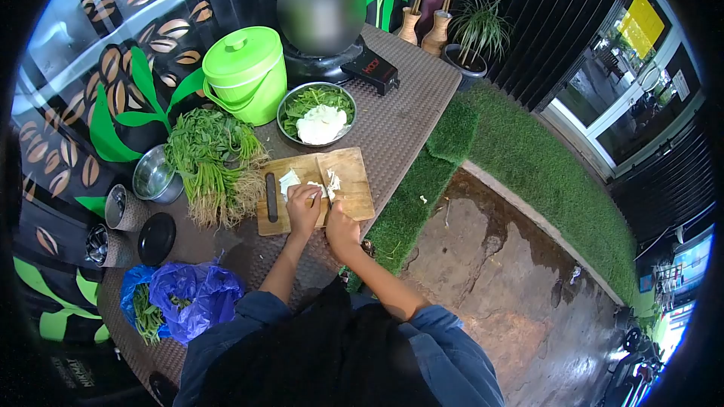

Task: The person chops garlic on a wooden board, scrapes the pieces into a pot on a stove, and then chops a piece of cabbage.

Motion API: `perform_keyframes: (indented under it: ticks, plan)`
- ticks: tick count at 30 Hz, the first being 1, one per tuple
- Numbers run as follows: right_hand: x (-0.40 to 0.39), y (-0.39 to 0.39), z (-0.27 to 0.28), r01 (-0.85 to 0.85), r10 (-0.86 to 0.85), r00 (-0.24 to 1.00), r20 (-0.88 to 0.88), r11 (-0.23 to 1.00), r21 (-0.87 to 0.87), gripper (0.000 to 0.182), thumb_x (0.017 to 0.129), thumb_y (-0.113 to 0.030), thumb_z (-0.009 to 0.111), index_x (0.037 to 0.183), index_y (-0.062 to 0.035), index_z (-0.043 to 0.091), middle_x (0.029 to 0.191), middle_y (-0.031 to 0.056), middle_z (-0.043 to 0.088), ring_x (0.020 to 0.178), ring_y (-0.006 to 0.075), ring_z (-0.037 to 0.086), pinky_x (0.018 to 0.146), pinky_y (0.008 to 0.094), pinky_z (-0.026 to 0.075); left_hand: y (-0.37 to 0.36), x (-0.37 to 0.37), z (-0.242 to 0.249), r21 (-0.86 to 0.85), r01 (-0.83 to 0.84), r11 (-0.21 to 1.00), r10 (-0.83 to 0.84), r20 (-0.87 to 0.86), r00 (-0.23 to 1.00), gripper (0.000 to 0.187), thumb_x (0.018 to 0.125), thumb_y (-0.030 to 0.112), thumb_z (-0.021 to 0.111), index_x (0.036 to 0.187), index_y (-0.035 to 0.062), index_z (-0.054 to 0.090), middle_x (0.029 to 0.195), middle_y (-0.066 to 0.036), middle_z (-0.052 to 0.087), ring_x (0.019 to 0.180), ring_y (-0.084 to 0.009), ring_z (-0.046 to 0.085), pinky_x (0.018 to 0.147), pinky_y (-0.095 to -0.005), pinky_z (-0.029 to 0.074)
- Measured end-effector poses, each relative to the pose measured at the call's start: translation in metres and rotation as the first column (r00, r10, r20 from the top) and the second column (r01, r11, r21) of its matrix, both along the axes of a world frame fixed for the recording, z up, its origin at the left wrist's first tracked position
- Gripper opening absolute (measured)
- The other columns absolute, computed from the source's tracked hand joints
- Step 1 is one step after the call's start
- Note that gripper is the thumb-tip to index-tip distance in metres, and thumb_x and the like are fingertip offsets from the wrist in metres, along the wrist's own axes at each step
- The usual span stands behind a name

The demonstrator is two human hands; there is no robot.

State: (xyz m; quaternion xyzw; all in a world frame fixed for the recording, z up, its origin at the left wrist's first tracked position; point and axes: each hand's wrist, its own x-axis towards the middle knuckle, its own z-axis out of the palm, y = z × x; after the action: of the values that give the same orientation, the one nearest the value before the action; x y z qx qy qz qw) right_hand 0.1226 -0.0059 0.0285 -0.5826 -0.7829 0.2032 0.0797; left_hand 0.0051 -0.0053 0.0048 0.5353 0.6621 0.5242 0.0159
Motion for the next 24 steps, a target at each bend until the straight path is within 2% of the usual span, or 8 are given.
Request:
perform_keyframes:
  ticks: [3,5,6,10,12,15,22,24]
  plan:
    - [-0.003,0.005,0.002,-0.004,0.005,1.000,-0.030,0.999,0.031,0.028,0.094,-0.022,0.045,0.107,0.0029,0.043,0.080,0.0260,0.066,0.077,0.0430,0.066,0.068,0.0491,0.054,-0.001,-0.001,0.000,0.014,0.032,0.999,-0.032,-0.004,0.999,0.010,0.073,0.003,0.072,0.083,0.0047,0.073,0.088,-0.008,0.067,0.094,-0.0266,0.057,0.083,-0.0366,0.047]
    - [-0.001,0.024,0.010,-0.053,0.050,0.997,-0.057,0.997,-0.057,0.031,0.095,-0.025,0.044,0.108,0.0028,0.043,0.082,0.0253,0.066,0.078,0.0425,0.066,0.070,0.0496,0.054,-0.001,-0.001,0.002,0.008,0.033,0.999,-0.032,-0.030,0.999,0.010,0.074,0.003,0.071,0.083,0.0050,0.073,0.089,-0.007,0.067,0.095,-0.0266,0.056,0.083,-0.0369,0.047]
    - [0.003,0.027,0.013,-0.076,0.073,0.996,-0.054,0.996,-0.045,0.033,0.096,-0.028,0.043,0.108,0.0024,0.043,0.083,0.0251,0.066,0.080,0.0421,0.066,0.072,0.0502,0.053,-0.002,0.000,0.003,0.002,0.029,1.000,-0.028,-0.049,0.998,0.009,0.074,0.003,0.069,0.083,0.0053,0.072,0.090,-0.007,0.066,0.096,-0.0267,0.055,0.083,-0.0372,0.047]
    - [0.007,0.018,0.030,-0.116,0.115,0.993,-0.011,0.990,-0.083,0.031,0.095,-0.025,0.044,0.109,0.0021,0.043,0.084,0.0254,0.066,0.083,0.0421,0.066,0.073,0.0501,0.053,-0.001,-0.001,-0.001,0.000,0.021,1.000,-0.021,-0.063,0.998,0.011,0.074,0.003,0.068,0.083,0.0055,0.072,0.091,-0.007,0.066,0.096,-0.0271,0.055,0.084,-0.0377,0.047]
    - [-0.001,0.002,0.019,0.054,-0.057,0.997,-0.047,0.996,-0.069,0.029,0.094,-0.022,0.046,0.109,0.0023,0.044,0.083,0.0247,0.066,0.083,0.0421,0.066,0.074,0.0490,0.054,0.000,-0.002,-0.003,0.003,0.031,1.000,-0.030,-0.054,0.998,0.011,0.074,0.004,0.068,0.084,0.0057,0.073,0.091,-0.007,0.066,0.096,-0.0272,0.054,0.084,-0.0377,0.047]
    - [-0.011,0.007,-0.007,0.022,-0.021,1.000,0.019,0.998,-0.063,0.030,0.093,-0.022,0.047,0.110,0.0027,0.045,0.084,0.0255,0.066,0.084,0.0417,0.066,0.075,0.0489,0.053,-0.003,0.001,0.005,-0.009,0.033,0.999,-0.033,-0.017,0.999,0.015,0.072,0.001,0.069,0.085,0.0064,0.073,0.089,-0.007,0.066,0.096,-0.0277,0.054,0.085,-0.0377,0.046]
    - [0.005,0.009,0.024,-0.043,0.041,0.997,-0.066,0.999,-0.024,0.032,0.094,-0.022,0.046,0.112,0.0034,0.042,0.077,0.0255,0.066,0.075,0.0416,0.067,0.067,0.0475,0.056,-0.001,-0.002,-0.001,-0.033,0.030,0.999,-0.031,-0.045,0.999,0.013,0.074,0.003,0.069,0.086,0.0059,0.073,0.091,-0.007,0.065,0.098,-0.0264,0.053,0.084,-0.0369,0.047]
    - [-0.003,0.005,-0.009,-0.008,0.008,1.000,-0.020,1.000,0.027,0.032,0.094,-0.024,0.045,0.111,0.0035,0.042,0.080,0.0263,0.066,0.076,0.0417,0.067,0.068,0.0479,0.055,-0.001,-0.001,-0.002,-0.012,0.031,0.999,-0.031,-0.029,0.999,0.013,0.073,0.003,0.069,0.086,0.0062,0.073,0.091,-0.007,0.065,0.097,-0.0265,0.054,0.084,-0.0368,0.047]
